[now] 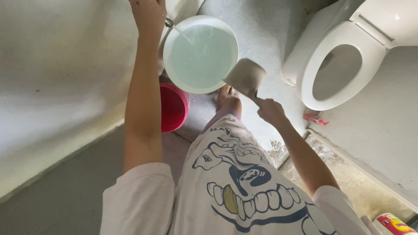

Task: The person scoops water from a basin into a toilet bowl using a ladle, then flushes the toilet. They repeat the scooping and flushing process several times. Afterward, they walk to a storage area, pick up a toothpaste box, remove the tube, and place it on a shelf near a sink.

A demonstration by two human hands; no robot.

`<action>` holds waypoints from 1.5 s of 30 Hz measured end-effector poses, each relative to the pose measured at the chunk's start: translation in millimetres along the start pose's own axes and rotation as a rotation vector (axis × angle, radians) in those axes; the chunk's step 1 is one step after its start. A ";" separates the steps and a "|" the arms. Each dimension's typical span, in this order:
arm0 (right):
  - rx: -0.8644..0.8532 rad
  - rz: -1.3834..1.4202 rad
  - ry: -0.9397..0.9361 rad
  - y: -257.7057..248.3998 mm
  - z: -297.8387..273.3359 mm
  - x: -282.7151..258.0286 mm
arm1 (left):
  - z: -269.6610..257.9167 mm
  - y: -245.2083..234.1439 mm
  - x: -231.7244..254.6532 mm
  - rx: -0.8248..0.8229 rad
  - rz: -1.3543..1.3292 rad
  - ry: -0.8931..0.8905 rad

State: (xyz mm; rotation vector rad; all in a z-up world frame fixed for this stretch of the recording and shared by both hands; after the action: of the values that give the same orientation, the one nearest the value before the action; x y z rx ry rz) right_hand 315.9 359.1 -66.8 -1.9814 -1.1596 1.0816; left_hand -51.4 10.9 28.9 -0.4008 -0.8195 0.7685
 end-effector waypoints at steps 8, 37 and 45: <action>-0.087 1.043 0.103 11.3 113.1 -117.6 | 4.5 0.8 5.1 -0.031 0.047 -0.014; 0.224 -0.259 0.121 -67.8 9.9 -51.9 | 2.9 44.5 11.7 -0.254 0.074 -0.029; 0.277 -0.065 0.160 -52.0 44.4 -82.0 | -0.5 39.3 15.9 -0.222 0.031 -0.034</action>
State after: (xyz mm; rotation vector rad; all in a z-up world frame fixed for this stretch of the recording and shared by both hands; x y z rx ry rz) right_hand 232.6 312.8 -18.6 -1.7668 -0.9294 0.9734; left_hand -61.8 48.9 13.3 -0.6010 -0.9363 0.7172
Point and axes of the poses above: each hand's wrist, its own z-axis towards the middle knuckle, its own y-axis out of the palm, x = y × z, the point moved 6 cm from there along z, towards the middle knuckle, and after that the axes turned 13 degrees about x, right-handed, at the moved point
